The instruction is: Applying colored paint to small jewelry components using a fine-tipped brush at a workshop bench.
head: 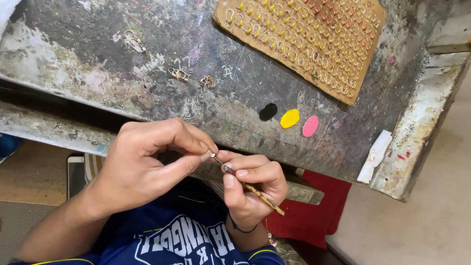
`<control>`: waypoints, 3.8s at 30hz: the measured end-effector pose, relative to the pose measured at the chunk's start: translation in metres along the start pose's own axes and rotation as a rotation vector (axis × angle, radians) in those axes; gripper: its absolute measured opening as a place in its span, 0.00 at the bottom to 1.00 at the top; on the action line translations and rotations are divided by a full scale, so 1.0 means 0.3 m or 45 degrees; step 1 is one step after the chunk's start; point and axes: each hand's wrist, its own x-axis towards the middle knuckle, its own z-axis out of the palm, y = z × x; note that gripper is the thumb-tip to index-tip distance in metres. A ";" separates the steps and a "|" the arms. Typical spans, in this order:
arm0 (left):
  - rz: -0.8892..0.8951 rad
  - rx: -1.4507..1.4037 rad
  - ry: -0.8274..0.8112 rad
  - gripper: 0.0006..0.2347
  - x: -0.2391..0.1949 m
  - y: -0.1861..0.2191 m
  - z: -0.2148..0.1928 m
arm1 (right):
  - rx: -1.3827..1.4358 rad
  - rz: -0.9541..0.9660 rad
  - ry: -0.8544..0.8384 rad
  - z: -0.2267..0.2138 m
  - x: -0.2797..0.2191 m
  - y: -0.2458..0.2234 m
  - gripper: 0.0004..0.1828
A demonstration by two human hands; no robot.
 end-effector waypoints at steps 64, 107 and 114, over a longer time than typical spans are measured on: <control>0.051 -0.020 -0.052 0.03 0.006 0.005 0.003 | -0.445 -0.461 0.149 -0.195 0.102 -0.058 0.08; 0.026 0.027 -0.065 0.03 0.007 -0.002 0.000 | -0.020 0.059 -0.049 -0.031 0.013 -0.047 0.09; 0.031 0.041 -0.069 0.04 0.006 -0.006 -0.003 | -0.048 0.109 -0.139 -0.026 0.026 -0.044 0.09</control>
